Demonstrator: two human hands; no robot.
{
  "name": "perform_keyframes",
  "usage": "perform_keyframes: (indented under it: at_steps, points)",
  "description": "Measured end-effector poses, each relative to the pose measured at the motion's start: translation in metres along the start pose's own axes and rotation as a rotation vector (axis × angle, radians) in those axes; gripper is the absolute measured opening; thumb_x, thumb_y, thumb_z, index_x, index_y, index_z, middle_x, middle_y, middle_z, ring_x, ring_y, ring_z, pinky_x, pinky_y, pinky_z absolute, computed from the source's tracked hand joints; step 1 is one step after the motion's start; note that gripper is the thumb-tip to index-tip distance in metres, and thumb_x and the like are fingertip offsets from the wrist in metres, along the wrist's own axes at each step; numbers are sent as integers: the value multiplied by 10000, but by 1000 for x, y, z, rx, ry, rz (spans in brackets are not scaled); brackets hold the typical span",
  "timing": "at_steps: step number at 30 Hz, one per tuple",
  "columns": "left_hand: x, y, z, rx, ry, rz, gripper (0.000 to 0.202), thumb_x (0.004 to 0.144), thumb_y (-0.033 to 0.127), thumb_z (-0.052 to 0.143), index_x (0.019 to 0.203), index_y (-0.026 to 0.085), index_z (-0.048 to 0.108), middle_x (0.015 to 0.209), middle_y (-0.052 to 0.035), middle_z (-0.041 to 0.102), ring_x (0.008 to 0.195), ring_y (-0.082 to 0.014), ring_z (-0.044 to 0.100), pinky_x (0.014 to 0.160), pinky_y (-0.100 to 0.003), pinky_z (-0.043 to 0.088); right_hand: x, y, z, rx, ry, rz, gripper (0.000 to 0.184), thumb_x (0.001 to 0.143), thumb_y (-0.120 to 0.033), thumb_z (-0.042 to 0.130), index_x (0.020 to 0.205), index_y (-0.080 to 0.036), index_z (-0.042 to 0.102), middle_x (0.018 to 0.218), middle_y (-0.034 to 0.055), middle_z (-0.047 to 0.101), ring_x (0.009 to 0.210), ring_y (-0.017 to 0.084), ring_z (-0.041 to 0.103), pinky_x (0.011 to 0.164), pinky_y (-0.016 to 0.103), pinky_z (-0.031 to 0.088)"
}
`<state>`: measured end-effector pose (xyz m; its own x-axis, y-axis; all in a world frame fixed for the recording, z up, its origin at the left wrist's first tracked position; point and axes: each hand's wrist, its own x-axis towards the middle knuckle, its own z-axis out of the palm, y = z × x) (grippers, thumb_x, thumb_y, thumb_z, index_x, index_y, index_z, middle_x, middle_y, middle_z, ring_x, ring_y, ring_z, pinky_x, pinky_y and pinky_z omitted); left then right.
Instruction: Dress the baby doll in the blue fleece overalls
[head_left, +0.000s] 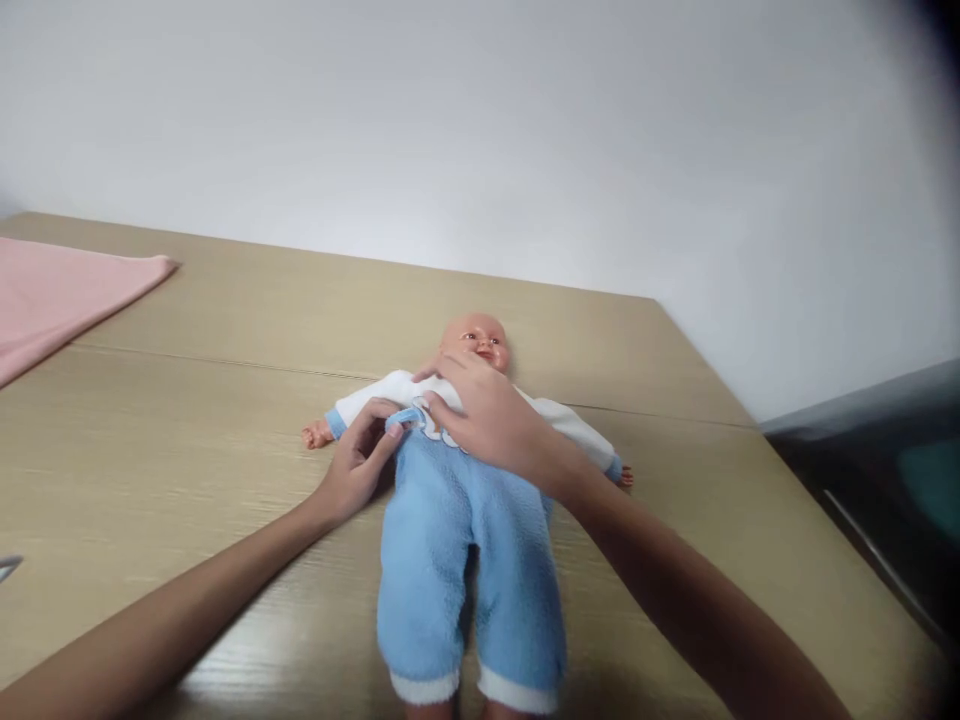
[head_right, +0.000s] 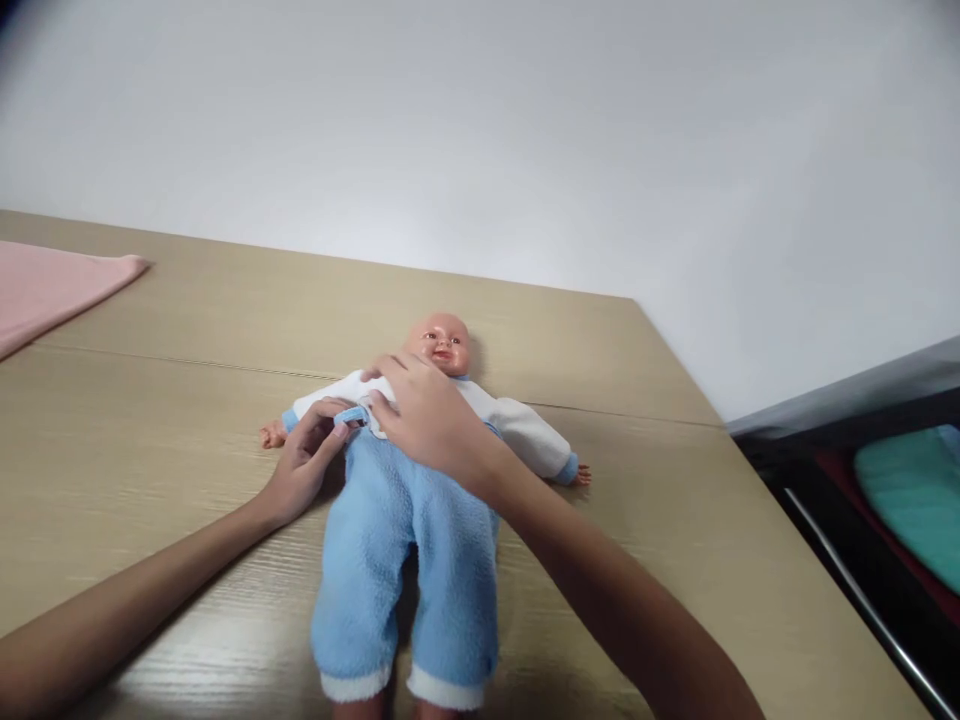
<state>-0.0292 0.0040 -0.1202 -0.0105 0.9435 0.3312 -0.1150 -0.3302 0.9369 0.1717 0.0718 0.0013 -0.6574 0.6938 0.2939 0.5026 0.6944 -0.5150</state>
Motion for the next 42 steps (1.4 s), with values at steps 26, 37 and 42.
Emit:
perform_keyframes:
  at_steps: [26,37,42]
  points:
    - [-27,-8,-6,460,130,635,171,1138,211,606,1270,264,701,1291,-96,588,1269,-244,627,1097,-424,525,54,62,34,455,-194,-224,303,953,-91,580,1165,-235,741,1202,84,791,1136,270,732,1003,422,569]
    - [-8,-1,4,31,293,-85,278,1081,563,723,1153,294,718,1225,-38,691,1146,-213,654,1015,-332,526,14,24,5,301,-156,-111,205,1099,-353,627,1186,-249,780,1372,110,747,1333,282,683,1209,480,472]
    - [10,-1,-3,-96,262,-215,386,1035,662,736,1085,283,681,996,-5,710,938,-196,656,870,-319,552,-9,1,11,161,-137,185,230,1045,-391,694,882,-241,633,904,19,699,896,241,648,839,393,454]
